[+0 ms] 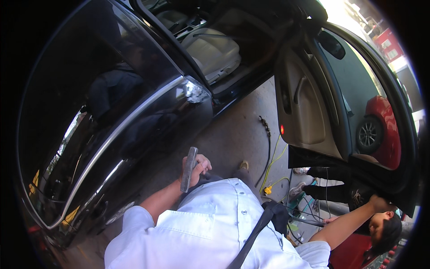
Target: The person uses an angle grinder to remove paint and smooth a damaged area on a black car door, then uses a hammer to tap and flatten the metal. The person opens the door to access the edge and continues grinding and hammering the same spot.
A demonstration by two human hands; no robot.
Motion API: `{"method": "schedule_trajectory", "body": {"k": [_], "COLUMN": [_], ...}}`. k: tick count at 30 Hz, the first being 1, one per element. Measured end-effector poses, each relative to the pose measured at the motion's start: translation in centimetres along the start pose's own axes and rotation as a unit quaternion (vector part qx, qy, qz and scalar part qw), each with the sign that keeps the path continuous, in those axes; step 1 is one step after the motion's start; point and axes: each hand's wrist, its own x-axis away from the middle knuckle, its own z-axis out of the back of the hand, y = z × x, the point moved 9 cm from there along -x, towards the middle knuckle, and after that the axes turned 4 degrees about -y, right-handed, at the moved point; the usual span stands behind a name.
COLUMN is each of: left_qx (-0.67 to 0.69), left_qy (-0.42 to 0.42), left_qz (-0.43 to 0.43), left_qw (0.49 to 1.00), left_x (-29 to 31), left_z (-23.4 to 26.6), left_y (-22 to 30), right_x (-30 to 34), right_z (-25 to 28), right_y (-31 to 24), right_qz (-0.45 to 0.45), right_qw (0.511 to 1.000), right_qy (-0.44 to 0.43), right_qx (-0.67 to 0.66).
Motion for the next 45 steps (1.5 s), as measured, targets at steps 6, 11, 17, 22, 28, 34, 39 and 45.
{"method": "schedule_trajectory", "body": {"k": [6,11,17,22,28,34,39,45], "left_qx": [-0.105,-0.123,-0.070,-0.076,-0.113,-0.083,-0.094,-0.095], "left_qy": [0.008,0.009,0.074,0.180,0.328,0.500,0.550,0.575], "left_qz": [-0.063,-0.089,-0.111,-0.159,-0.132,-0.070,-0.028,-0.042], "left_qw": [0.992,0.988,0.989,0.968,0.928,0.859,0.829,0.811], "left_x": [3.2,4.1,3.7,6.0,8.1,10.5,11.5,11.7], "left_z": [1.4,1.2,-0.2,0.2,0.2,-2.6,-7.1,-9.0], "left_y": [0.1,0.5,0.2,0.6,-0.3,-2.2,-2.9,-2.1], "right_x": [2.7,6.6,9.3,16.7,26.0,31.4,32.1,30.8], "right_z": [-0.3,0.7,-8.0,-8.3,-16.1,-24.8,-30.0,-31.4], "right_y": [-11.6,-33.8,-55.1,-58.3,-57.7,-58.7,-64.0,-72.3], "right_qz": [-0.228,-0.072,0.126,0.314,0.423,0.410,0.342,0.277], "right_qw": [0.879,0.944,0.492,0.429,0.417,0.408,0.452,0.509], "right_qy": [0.061,-0.058,-0.562,-0.627,-0.663,-0.705,-0.716,-0.706], "right_qx": [-0.415,-0.316,-0.652,-0.569,-0.455,-0.411,-0.407,-0.407]}}
